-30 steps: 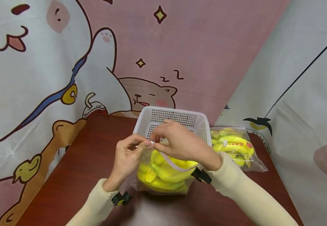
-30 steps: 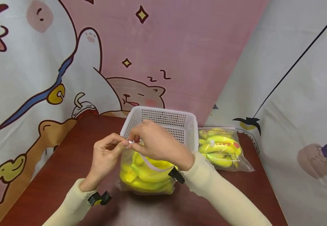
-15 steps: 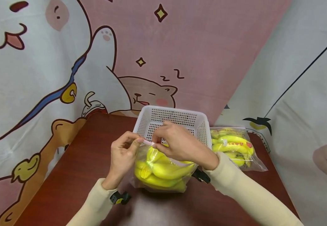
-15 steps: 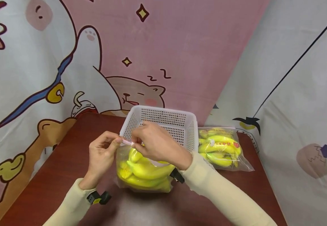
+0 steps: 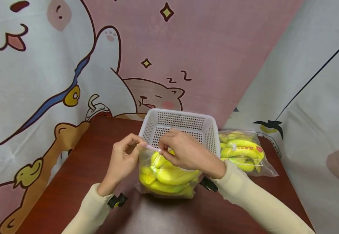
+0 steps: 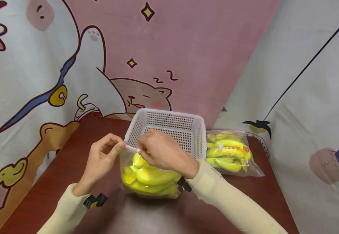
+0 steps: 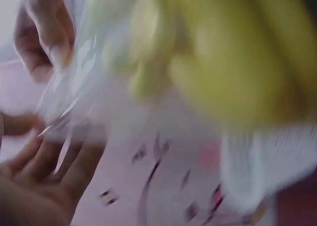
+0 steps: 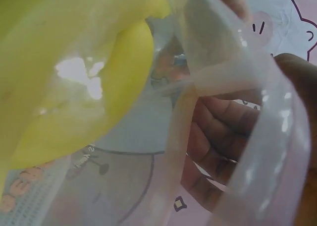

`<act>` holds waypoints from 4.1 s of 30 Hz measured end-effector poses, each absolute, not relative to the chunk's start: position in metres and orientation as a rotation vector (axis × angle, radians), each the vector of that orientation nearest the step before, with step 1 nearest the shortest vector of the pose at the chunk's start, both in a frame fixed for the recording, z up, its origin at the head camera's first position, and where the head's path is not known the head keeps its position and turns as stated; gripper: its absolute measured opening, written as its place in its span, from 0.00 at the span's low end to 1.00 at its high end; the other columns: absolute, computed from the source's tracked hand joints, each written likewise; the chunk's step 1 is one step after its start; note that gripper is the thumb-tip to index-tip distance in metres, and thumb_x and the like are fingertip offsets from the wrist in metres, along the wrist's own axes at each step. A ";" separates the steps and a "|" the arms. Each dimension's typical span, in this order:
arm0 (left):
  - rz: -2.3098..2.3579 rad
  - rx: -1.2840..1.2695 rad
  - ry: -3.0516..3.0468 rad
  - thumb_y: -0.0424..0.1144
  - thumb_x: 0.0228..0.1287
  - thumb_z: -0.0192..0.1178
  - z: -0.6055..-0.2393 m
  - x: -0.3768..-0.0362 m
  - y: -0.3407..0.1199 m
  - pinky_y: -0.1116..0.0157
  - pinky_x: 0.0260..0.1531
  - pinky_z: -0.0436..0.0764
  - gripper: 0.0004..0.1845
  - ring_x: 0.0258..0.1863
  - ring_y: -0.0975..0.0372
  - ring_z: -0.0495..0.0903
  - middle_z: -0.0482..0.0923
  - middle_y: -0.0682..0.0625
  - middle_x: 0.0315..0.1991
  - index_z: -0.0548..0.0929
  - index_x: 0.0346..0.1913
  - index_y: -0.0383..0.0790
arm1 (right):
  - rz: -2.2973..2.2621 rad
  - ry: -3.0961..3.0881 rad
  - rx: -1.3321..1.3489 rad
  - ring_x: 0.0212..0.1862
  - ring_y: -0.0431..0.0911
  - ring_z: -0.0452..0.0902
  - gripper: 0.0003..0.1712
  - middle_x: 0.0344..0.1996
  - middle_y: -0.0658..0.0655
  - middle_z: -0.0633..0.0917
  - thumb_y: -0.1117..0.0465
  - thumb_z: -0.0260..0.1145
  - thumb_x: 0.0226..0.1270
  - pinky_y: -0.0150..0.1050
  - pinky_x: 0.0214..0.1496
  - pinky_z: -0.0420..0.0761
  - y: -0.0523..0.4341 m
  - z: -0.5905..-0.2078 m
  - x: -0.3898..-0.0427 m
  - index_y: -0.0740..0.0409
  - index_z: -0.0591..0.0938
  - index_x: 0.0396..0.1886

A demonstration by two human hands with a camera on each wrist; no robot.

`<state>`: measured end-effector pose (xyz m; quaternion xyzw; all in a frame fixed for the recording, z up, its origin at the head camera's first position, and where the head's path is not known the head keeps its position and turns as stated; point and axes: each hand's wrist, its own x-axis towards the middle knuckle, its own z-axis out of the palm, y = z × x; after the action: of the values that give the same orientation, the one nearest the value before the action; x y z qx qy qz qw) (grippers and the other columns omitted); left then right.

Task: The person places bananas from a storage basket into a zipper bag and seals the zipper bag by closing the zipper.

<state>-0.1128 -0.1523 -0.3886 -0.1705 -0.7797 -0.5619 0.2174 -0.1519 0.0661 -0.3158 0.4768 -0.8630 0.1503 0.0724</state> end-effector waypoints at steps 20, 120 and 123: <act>-1.148 -0.827 -2.379 0.21 0.62 0.61 -0.384 -0.122 -0.154 0.75 0.16 0.59 0.14 0.17 0.73 0.57 0.69 0.57 0.18 0.76 0.29 0.44 | 0.452 -2.624 1.492 0.31 0.37 0.73 0.06 0.29 0.44 0.82 0.59 0.69 0.70 0.30 0.34 0.75 0.055 -0.323 -0.155 0.48 0.82 0.32; -1.316 -0.760 -2.472 0.26 0.63 0.65 -0.398 -0.125 -0.176 0.72 0.14 0.67 0.11 0.14 0.72 0.60 0.77 0.56 0.20 0.85 0.27 0.47 | 0.408 -2.449 1.469 0.31 0.37 0.75 0.05 0.32 0.46 0.85 0.57 0.70 0.71 0.29 0.34 0.78 0.064 -0.349 -0.150 0.51 0.87 0.34; -1.310 -0.753 -2.477 0.27 0.63 0.66 -0.398 -0.125 -0.177 0.72 0.14 0.65 0.12 0.14 0.72 0.60 0.76 0.57 0.19 0.85 0.27 0.49 | 0.402 -2.436 1.463 0.32 0.37 0.77 0.05 0.32 0.46 0.85 0.56 0.70 0.70 0.30 0.35 0.79 0.067 -0.350 -0.150 0.50 0.87 0.34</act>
<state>-0.1252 -0.1774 -0.3983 -0.2578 -0.8475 -0.4482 0.1199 -0.1499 0.0669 -0.3505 0.5051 -0.8410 0.1389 0.1354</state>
